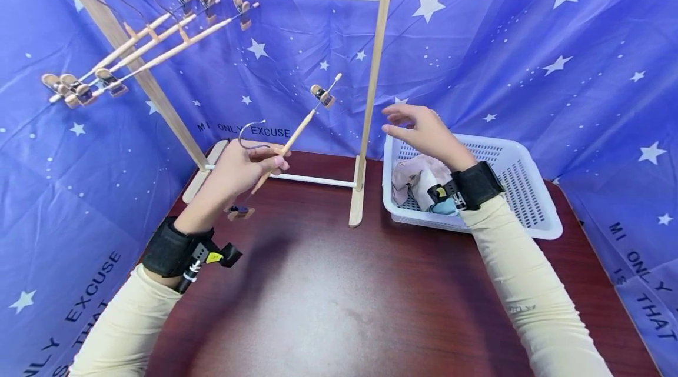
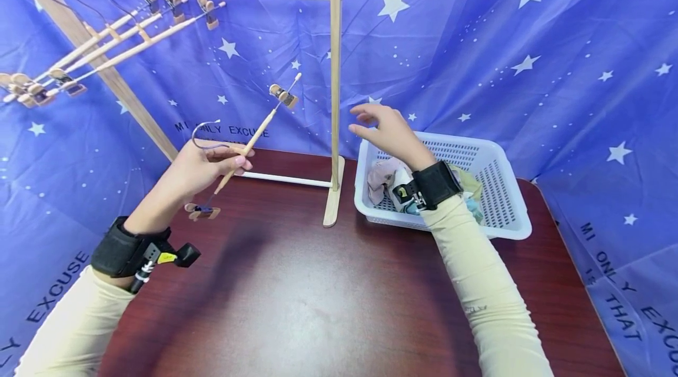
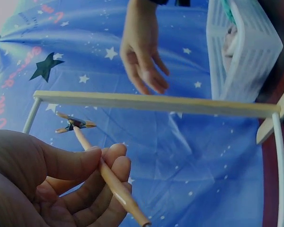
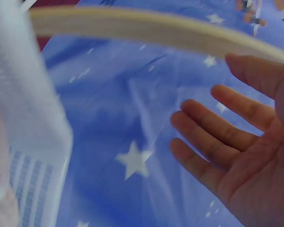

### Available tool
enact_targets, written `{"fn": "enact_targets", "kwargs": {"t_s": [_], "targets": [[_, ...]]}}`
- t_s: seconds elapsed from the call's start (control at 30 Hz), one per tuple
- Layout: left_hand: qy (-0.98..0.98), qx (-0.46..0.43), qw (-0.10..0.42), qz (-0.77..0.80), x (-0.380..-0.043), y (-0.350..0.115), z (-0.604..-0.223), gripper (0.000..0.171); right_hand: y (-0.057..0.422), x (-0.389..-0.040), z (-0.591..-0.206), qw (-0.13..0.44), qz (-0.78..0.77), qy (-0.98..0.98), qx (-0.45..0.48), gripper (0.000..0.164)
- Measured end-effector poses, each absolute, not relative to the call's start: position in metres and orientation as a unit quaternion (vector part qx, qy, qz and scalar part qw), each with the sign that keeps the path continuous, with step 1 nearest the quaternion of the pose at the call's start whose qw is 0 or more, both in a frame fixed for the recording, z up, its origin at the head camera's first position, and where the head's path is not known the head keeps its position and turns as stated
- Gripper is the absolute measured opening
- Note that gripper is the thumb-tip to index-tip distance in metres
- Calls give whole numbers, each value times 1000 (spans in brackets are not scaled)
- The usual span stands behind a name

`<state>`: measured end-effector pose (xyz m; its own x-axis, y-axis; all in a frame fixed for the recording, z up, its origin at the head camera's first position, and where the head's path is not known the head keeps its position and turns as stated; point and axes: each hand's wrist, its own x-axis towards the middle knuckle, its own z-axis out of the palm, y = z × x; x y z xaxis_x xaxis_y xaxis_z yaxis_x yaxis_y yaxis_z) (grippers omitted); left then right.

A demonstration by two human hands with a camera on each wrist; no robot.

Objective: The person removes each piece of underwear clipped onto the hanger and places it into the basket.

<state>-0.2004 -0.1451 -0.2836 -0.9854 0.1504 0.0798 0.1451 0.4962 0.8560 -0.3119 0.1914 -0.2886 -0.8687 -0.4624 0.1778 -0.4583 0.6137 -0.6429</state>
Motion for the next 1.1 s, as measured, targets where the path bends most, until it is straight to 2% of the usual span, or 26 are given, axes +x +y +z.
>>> {"fn": "enact_targets", "kwargs": {"t_s": [0.2, 0.37, 0.63, 0.8, 1.1], "targets": [[910, 88, -47, 402, -202, -154, -263, 19, 174, -307, -279, -53, -415, 872, -254, 52], [921, 86, -84, 370, -205, -159, -249, 15, 163, -309, -278, -76, -451, 853, -250, 51], [930, 72, -95, 347, -209, -166, -230, 15, 145, -299, -270, -94, -483, 838, -237, 39], [936, 74, -105, 329, -214, -167, -218, 16, 143, -311, -286, -131, -498, 826, -228, 31], [939, 43, -133, 314, -224, -177, -187, 21, 130, -311, -289, -187, -480, 829, -216, 23]]}}
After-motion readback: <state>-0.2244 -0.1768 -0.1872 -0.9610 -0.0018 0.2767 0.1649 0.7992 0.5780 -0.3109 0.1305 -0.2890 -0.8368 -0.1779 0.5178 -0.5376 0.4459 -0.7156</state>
